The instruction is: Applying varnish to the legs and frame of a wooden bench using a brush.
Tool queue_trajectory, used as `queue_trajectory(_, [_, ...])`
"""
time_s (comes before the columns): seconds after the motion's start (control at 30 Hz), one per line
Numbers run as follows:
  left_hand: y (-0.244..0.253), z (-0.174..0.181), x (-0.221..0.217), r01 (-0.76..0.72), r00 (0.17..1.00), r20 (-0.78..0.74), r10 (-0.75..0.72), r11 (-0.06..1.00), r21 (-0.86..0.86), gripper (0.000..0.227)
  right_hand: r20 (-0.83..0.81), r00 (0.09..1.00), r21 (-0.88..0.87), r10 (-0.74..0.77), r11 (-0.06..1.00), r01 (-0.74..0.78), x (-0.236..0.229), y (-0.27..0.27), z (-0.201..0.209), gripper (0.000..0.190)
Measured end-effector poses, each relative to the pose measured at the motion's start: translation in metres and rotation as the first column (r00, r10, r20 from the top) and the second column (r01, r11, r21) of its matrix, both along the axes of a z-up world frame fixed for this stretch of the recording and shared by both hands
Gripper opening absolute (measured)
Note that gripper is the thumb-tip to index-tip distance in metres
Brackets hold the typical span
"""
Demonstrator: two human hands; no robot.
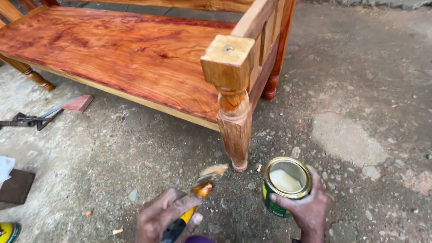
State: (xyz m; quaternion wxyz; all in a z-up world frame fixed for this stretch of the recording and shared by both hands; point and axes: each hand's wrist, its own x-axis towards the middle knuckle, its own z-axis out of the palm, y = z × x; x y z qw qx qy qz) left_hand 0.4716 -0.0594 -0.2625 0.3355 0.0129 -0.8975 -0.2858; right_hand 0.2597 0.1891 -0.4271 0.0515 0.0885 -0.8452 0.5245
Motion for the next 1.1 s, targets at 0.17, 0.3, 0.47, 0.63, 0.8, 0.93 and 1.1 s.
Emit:
queue_trajectory(0.17, [0.013,0.038,-0.024,0.046,0.996,0.067,-0.062,0.975,0.219,0.032,0.038,0.997,-0.085,0.065,0.994,-0.062,0.017,-0.025,0.017,0.117])
queue_trajectory(0.3, [-0.005,0.071,-0.050,0.312,0.948,0.013,-0.318,0.937,0.157,0.027,-0.061,0.989,-0.097,0.132,0.986,-0.137,0.031,-0.052,0.033,0.118])
queue_trajectory(0.47, [-0.033,0.069,-0.079,0.502,0.818,0.245,-0.520,0.854,0.137,0.020,-0.133,0.956,-0.018,0.262,0.964,-0.266,0.060,-0.086,0.047,0.125])
queue_trajectory(0.63, [-0.061,0.045,-0.083,0.516,0.788,0.332,-0.518,0.851,0.102,0.018,-0.241,0.924,0.021,0.296,0.954,-0.300,0.086,-0.115,0.054,0.125])
queue_trajectory(0.8, [-0.081,0.029,-0.074,0.437,0.803,0.389,-0.451,0.890,0.128,0.016,-0.284,0.925,0.060,0.252,0.968,-0.245,0.105,-0.142,0.051,0.119])
queue_trajectory(0.93, [-0.096,0.005,-0.066,0.424,0.848,0.302,-0.435,0.899,0.104,0.013,-0.273,0.944,0.045,0.186,0.983,-0.180,0.111,-0.157,0.045,0.115])
queue_trajectory(1.1, [-0.107,-0.014,-0.062,0.337,0.866,0.349,-0.359,0.933,0.125,0.017,-0.232,0.960,0.014,0.155,0.988,-0.156,0.127,-0.182,0.034,0.112])
